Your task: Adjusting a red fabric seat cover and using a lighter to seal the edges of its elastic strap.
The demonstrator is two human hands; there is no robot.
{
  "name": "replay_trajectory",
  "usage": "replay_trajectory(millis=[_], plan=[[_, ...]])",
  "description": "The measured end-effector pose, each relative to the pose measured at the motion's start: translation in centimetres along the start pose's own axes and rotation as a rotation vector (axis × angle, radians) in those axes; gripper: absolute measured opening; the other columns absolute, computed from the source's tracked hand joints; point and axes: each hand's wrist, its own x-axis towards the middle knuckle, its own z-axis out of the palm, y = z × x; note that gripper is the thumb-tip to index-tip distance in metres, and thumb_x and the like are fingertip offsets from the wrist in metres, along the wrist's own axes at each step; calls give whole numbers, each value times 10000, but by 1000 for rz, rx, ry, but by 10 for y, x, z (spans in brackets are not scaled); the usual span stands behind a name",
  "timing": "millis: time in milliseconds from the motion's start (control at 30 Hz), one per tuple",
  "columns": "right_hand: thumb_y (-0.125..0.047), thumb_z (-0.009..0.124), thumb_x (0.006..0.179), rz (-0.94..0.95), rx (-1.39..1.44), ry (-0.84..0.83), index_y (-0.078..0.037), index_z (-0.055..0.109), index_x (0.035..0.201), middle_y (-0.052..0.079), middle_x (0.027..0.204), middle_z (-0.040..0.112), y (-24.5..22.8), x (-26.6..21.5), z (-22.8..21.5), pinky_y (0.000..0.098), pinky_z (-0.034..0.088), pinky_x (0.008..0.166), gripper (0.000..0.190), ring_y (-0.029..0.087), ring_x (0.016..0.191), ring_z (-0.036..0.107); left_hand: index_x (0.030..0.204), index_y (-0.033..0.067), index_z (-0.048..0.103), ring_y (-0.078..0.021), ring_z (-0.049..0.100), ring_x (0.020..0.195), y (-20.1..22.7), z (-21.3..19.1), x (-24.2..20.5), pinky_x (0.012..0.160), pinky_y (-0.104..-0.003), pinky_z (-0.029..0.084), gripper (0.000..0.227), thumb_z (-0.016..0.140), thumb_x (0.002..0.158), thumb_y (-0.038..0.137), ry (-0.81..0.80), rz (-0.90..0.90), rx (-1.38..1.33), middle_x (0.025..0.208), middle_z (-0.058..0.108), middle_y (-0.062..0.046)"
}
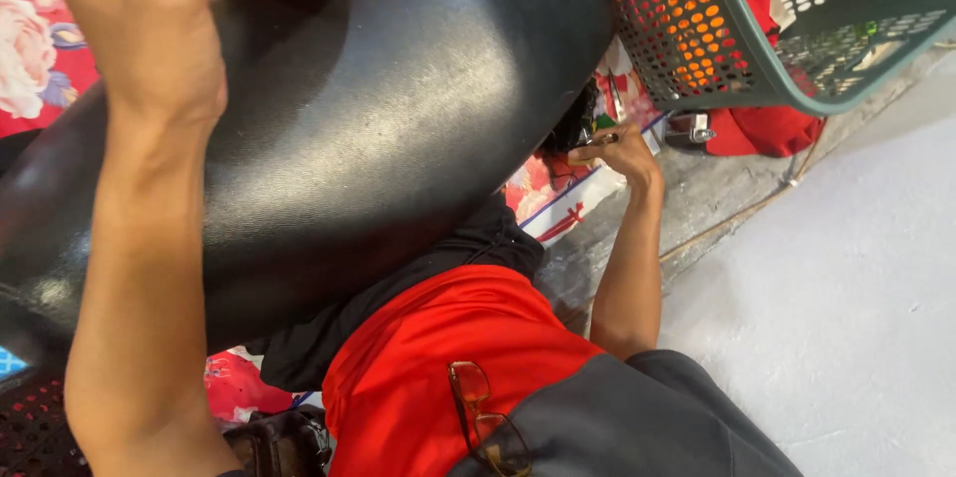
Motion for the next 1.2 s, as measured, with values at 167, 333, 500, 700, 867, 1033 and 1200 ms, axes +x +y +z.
replay_trajectory(millis=[167, 333, 500, 700, 867, 1033, 1200], plan=[[-356, 1001, 555, 202, -354, -211, -65, 712, 1222, 286, 1342, 640, -20, -22, -41, 545, 565, 871, 782, 459, 1232, 618, 860, -18, 674, -229, 801, 745, -2, 1, -3, 720, -314, 713, 135, 604, 974, -35, -15, -4, 23, 829, 756, -149], [-341, 787, 928, 115, -368, -20, -3, 583, 1234, 303, 1199, 670, -6, -5, -71, 603, 546, 836, 500, 482, 1156, 639, 868, -21, 683, -233, 799, 753, 14, -12, -2, 726, -316, 708, 149, 586, 982, -22, -12, 30, 87, 836, 755, -151], [-251, 575, 1189, -695, 224, 214, -33, 528, 1311, 116, 945, 644, -148, -81, -48, 263, 501, 672, 254, 140, 711, 584, 935, -44, 644, -245, 766, 732, 34, -14, -8, 747, -333, 710, 254, 631, 1107, 142, -108, 102, 188, 832, 726, -167], [-296, 531, 1108, -784, 559, -20, -87, 632, 1162, -28, 780, 506, -237, -130, 27, 189, 338, 587, 238, 45, 685, 449, 1335, -20, 587, -239, 755, 886, 48, -1, -20, 865, -306, 692, 252, 603, 1120, 110, -310, 36, 208, 1127, 610, -120], [-438, 485, 1037, -535, 634, -126, -97, 644, 799, -22, 718, 609, -270, -148, 65, 160, 314, 534, 446, 0, 621, 478, 1301, -47, 582, -262, 794, 887, 50, 12, -24, 875, -297, 684, 213, 581, 1109, 45, -390, 31, 282, 1114, 637, -159], [-378, 506, 1001, -371, 706, -91, -92, 575, 665, -2, 659, 553, -275, -145, 77, 190, 318, 530, 447, 43, 576, 457, 1255, -67, 637, -194, 790, 840, 47, 17, -26, 797, -226, 615, 171, 591, 1101, -11, -463, 116, 425, 1056, 700, -136], [-373, 409, 998, -287, 688, -127, -121, 527, 713, 45, 699, 618, -270, -146, 77, 242, 302, 483, 398, 82, 556, 444, 1231, -59, 687, -176, 717, 961, 35, 19, -27, 890, -273, 643, 177, 665, 1059, -24, -518, 210, 460, 1114, 727, -165]])
